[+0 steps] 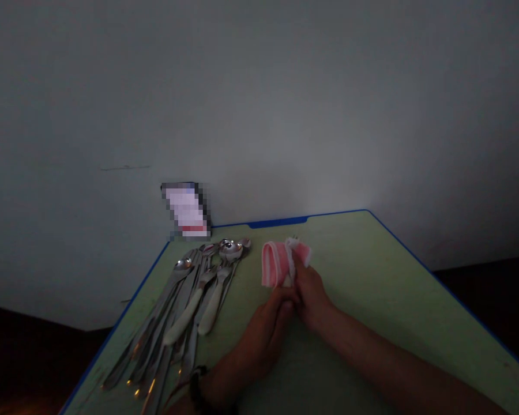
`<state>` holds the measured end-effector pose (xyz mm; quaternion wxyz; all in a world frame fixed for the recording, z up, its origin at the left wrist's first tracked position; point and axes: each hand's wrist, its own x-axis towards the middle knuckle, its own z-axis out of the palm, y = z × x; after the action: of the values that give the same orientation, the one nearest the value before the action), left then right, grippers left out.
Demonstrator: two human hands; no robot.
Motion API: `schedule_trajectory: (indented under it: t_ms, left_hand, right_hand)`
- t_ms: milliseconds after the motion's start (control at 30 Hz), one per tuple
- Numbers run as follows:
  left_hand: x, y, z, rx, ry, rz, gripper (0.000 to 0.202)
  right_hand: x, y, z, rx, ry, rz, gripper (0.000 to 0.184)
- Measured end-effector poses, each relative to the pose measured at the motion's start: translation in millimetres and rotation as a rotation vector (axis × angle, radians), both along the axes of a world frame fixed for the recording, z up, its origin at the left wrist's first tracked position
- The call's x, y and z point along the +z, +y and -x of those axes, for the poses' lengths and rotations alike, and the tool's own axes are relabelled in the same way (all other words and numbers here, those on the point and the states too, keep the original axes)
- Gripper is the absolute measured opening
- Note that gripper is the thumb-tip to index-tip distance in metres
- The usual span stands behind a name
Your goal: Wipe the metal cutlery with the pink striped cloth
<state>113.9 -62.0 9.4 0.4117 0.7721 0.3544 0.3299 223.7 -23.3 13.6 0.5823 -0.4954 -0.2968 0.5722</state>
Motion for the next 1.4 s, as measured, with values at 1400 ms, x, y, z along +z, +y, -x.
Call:
schedule_trajectory:
  t_ms: [1400]
  left_hand:
    - [126.0,65.4,22.9,0.247,0.137,-0.186,0.043]
  right_hand:
    - [144.3,21.6,-81.4,0.832,-0.922,-0.487,0.021]
